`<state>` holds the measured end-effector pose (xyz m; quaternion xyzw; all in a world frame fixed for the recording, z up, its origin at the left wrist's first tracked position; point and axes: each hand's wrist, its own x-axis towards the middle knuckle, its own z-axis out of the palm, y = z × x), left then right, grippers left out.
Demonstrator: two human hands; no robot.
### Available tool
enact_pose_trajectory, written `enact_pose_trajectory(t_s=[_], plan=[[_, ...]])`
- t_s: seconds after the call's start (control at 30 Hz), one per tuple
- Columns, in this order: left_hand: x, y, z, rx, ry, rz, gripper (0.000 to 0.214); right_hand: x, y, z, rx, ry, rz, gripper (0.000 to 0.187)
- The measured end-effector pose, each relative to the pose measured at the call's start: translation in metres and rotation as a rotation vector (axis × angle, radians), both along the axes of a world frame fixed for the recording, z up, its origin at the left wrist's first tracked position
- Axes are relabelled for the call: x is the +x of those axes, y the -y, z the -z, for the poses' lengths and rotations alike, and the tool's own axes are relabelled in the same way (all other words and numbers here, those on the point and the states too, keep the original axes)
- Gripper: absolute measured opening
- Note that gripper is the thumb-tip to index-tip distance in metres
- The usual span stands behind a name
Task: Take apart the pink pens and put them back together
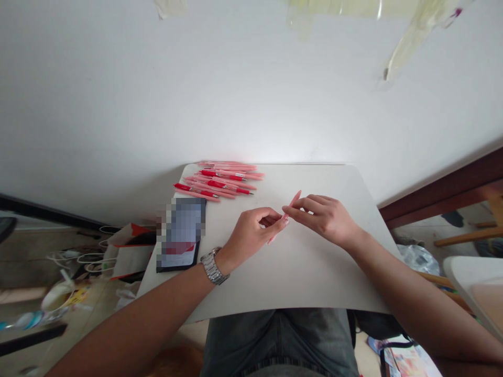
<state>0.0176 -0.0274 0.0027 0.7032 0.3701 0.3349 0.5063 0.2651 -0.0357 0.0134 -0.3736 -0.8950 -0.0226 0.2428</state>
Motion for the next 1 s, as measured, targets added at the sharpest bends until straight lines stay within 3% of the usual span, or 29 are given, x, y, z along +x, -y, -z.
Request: enact_pose_trajectory(t_s=[0.13,0.23,0.37,0.5,0.77,1.0], plan=[[-0.001,-0.002,-0.004,0.05,0.004,-0.07,0.04,0.0,-0.005,0.003,-0.014,-0.067,0.04,0.027],[-0.002,-0.004,-0.007,0.069,0.025,-0.133,0.042,-0.001,-0.008,0.004,-0.082,-0.301,0.102,0.017],[-0.002,-0.007,-0.002,0.088,0.044,-0.17,0.032,-0.006,-0.007,0.001,-0.406,-0.763,0.21,0.016],[-0.002,-0.01,0.007,0.177,0.046,-0.192,0.021,-0.013,-0.007,0.0,-0.7,-1.089,0.207,0.025],[-0.001,-0.011,0.006,0.154,0.006,-0.111,0.021,-0.031,-0.003,0.008,-1.035,-1.194,0.127,0.026],[-0.002,-0.01,-0.003,0.057,-0.035,-0.023,0.027,-0.039,-0.001,0.011,-1.13,-1.173,0.079,0.024]])
